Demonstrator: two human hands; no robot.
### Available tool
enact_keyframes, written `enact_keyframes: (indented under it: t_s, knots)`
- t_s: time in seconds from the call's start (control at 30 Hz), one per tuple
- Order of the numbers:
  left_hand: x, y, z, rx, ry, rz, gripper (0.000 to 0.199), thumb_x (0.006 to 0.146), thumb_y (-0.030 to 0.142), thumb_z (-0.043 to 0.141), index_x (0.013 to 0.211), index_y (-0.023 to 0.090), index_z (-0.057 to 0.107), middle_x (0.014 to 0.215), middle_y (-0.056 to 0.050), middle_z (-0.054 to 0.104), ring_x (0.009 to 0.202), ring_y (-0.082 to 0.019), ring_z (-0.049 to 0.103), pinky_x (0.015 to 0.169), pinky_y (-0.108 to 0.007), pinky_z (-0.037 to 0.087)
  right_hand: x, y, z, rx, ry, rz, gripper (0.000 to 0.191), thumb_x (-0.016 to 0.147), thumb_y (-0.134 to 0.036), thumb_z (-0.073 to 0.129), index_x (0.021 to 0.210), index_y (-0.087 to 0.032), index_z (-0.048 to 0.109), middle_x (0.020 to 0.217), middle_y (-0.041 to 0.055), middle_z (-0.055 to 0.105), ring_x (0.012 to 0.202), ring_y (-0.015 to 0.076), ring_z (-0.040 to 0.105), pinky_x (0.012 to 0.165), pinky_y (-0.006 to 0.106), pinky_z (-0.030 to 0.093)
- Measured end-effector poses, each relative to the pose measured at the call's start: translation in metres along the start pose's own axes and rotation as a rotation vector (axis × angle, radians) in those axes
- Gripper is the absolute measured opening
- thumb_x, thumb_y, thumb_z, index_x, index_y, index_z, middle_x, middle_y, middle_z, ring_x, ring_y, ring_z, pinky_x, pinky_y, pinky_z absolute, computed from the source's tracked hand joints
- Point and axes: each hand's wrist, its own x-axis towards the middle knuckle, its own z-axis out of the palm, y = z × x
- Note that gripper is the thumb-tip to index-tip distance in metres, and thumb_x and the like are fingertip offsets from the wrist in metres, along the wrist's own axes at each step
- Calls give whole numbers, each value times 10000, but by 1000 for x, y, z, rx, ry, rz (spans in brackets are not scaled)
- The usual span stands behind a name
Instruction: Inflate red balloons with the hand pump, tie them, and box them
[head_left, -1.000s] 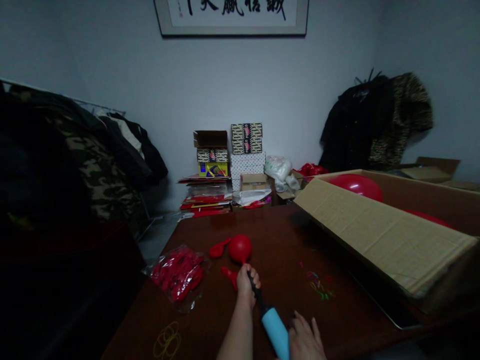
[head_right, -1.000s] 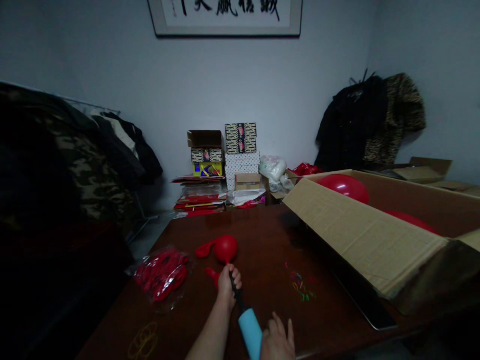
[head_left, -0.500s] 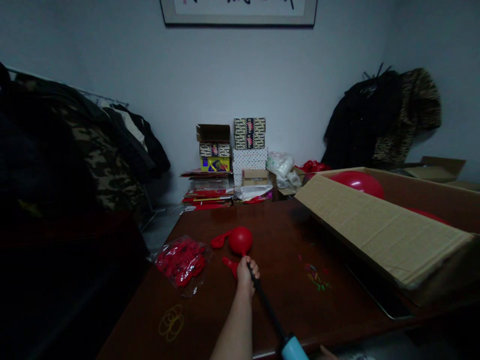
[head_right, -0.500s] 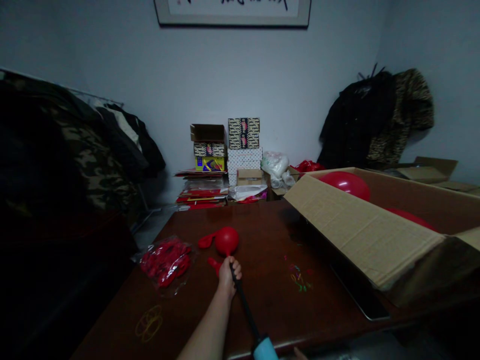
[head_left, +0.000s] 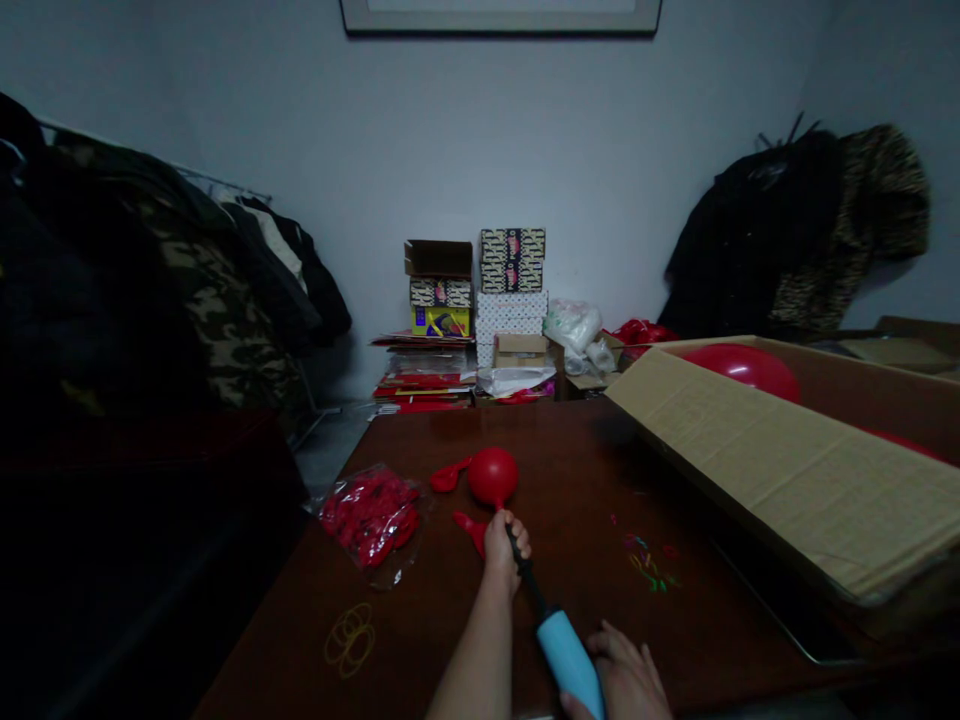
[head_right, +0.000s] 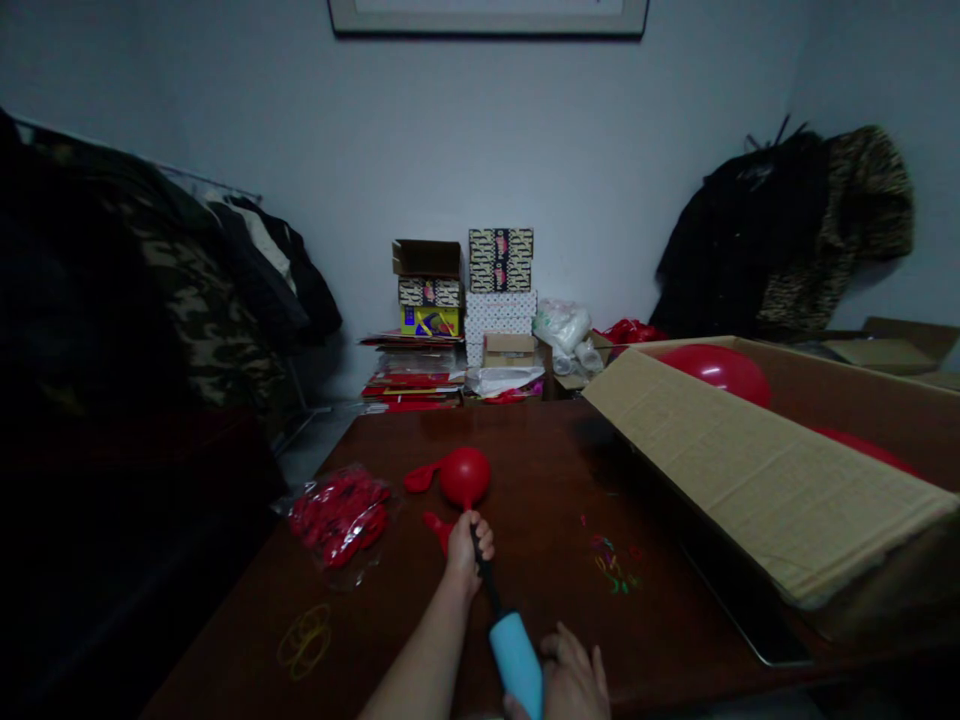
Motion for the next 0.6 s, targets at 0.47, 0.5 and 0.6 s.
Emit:
enact_keyframes:
  t_s: [0.47,0.5,0.6]
  knots:
    - [6,2,1,28,5,10,350,649,459,564,638,229,301,432,99,321,290,-51,260,308,-174,119,21,-31,-17,-17,131,8,567,769,-546,381,1091,-129,591,1297,153,491,1313,328,276,1071,573,101]
    - [6,1,1,24,6,9,349,649,457,563,638,229,300,432,99,321,290,-52,261,309,-174,120,16,-28,-15,-47,119,17,600,732,-566,429,1099,-117,585,1315,166,471,1323,341,251,1069,583,81]
    - [6,0,1,26,11,10,336,648,440,562,637,228,301,433,98,321,290,-53,263,309,-173,121,4,-20,-11,-92,79,23,591,674,-543,507,1071,-115,602,1326,172,462,1334,353,220,1072,587,47]
